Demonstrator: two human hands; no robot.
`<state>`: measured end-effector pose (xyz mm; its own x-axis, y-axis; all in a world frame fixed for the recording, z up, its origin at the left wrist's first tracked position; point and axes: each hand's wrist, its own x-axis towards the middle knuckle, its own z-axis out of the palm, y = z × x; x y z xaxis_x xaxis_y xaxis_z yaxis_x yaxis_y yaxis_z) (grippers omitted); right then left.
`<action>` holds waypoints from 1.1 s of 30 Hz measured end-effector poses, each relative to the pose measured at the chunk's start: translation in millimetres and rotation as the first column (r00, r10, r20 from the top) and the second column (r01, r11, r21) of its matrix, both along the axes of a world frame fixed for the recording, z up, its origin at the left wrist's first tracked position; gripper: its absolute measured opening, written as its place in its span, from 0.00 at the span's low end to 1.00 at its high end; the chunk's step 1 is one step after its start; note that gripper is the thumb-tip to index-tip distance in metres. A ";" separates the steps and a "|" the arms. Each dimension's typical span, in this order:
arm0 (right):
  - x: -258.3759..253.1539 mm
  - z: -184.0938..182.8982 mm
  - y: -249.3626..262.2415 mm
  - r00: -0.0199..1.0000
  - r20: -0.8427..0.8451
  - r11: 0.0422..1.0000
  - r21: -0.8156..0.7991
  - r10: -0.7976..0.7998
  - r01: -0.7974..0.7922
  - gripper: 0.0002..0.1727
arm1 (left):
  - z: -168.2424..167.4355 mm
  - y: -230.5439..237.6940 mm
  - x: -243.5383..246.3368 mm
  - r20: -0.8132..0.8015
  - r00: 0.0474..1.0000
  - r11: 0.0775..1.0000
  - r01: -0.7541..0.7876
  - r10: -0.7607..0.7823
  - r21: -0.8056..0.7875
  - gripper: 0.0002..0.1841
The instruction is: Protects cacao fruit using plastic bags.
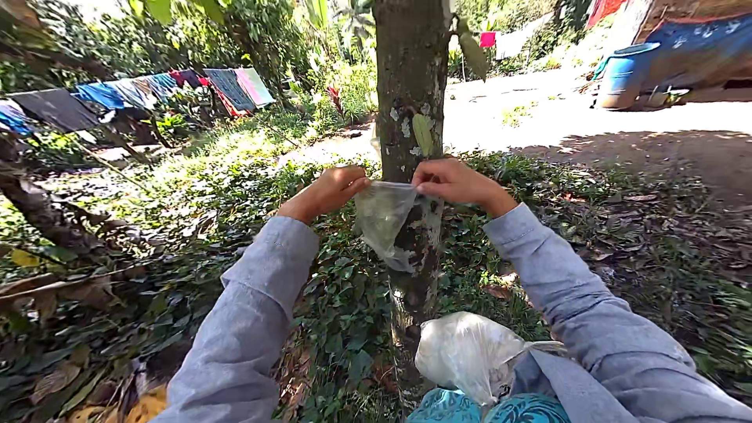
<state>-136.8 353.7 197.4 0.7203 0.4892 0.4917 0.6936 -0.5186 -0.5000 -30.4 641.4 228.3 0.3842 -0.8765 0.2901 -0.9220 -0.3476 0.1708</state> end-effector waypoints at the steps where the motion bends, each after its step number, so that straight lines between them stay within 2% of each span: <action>1: -1.0 -3.0 -0.3 0.996 -0.049 0.991 0.113 0.076 -0.070 0.09 | -3.3 -2.6 1.8 -0.004 1.000 0.999 0.018 -0.019 -0.038 0.18; 2: -2.6 -5.4 0.2 0.980 -0.104 0.959 0.247 0.170 -0.140 0.08 | -6.5 -8.2 4.9 -0.004 0.999 0.996 0.037 -0.037 -0.076 0.17; 4: -7.0 -18.5 7.5 0.920 -0.170 0.809 0.550 0.353 -0.209 0.07 | -15.6 -17.5 5.8 -0.039 0.999 0.993 0.029 -0.033 -0.113 0.14; 6: -0.9 -31.8 16.0 0.853 -0.196 0.608 0.776 0.484 -0.166 0.09 | -20.4 -19.6 7.9 -0.083 0.996 0.991 0.001 -0.012 -0.132 0.12; 7: 2.4 -35.8 18.8 0.843 -0.203 0.530 0.841 0.498 -0.111 0.10 | -20.6 -18.2 8.2 -0.117 0.993 0.991 -0.026 0.010 -0.135 0.12; 8: 4.5 -37.4 20.9 0.868 -0.227 0.509 0.860 0.441 -0.034 0.10 | -19.1 -16.3 6.8 -0.160 0.986 0.987 -0.064 0.040 -0.145 0.13; 10: 7.4 -37.4 27.1 0.939 -0.318 0.630 0.758 0.131 0.169 0.03 | -13.5 -15.8 -5.2 -0.296 0.948 0.957 -0.185 0.114 -0.224 0.14; 12: 8.9 -37.1 39.8 0.934 -0.311 0.766 0.553 -0.176 0.328 0.10 | -9.3 -28.7 -27.0 -0.478 0.864 0.856 -0.361 0.158 -0.370 0.17; 14: 9.3 -40.4 59.6 0.914 -0.206 0.818 0.410 -0.349 0.404 0.13 | -7.2 -54.6 -47.3 -0.640 0.762 0.694 -0.512 0.095 -0.507 0.13; 16: 7.9 -44.7 78.0 0.899 -0.111 0.830 0.350 -0.424 0.435 0.13 | -7.6 -76.0 -58.6 -0.682 0.728 0.576 -0.588 0.070 -0.568 0.09; 18: 6.6 -45.9 85.0 0.895 -0.074 0.818 0.378 -0.440 0.434 0.12 | -9.1 -83.3 -60.2 -0.600 0.782 0.613 -0.559 0.166 -0.558 0.12; 21: 3.0 -45.1 79.1 0.907 -0.154 0.777 0.473 -0.392 0.415 0.15 | -20.5 -85.6 -60.9 -0.335 0.879 0.714 -0.473 0.339 -0.517 0.16; 23: 2.0 -44.5 74.0 0.912 -0.203 0.750 0.520 -0.357 0.409 0.19 | -30.6 -85.9 -62.9 -0.209 0.901 0.743 -0.432 0.381 -0.511 0.16; 26: -0.3 -36.7 70.6 0.909 -0.209 0.761 0.497 -0.362 0.417 0.13 | -41.4 -87.8 -66.4 -0.093 0.915 0.758 -0.379 0.392 -0.531 0.15; 29: 2.7 -33.6 71.7 0.945 -0.158 0.782 0.533 -0.285 0.325 0.10 | -43.6 -90.9 -74.4 -0.055 0.905 0.765 -0.389 0.423 -0.513 0.15; 33: 12.7 -27.0 69.5 0.970 -0.176 0.789 0.566 -0.165 0.237 0.10 | -34.6 -91.3 -82.8 -0.171 0.853 0.742 -0.515 0.493 -0.430 0.12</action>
<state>-124.1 423.2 170.4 0.8373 -0.0238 0.5462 0.5274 -0.2283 -0.8184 -113.2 550.0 193.7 0.7546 -0.3288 0.5679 -0.6218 -0.6348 0.4587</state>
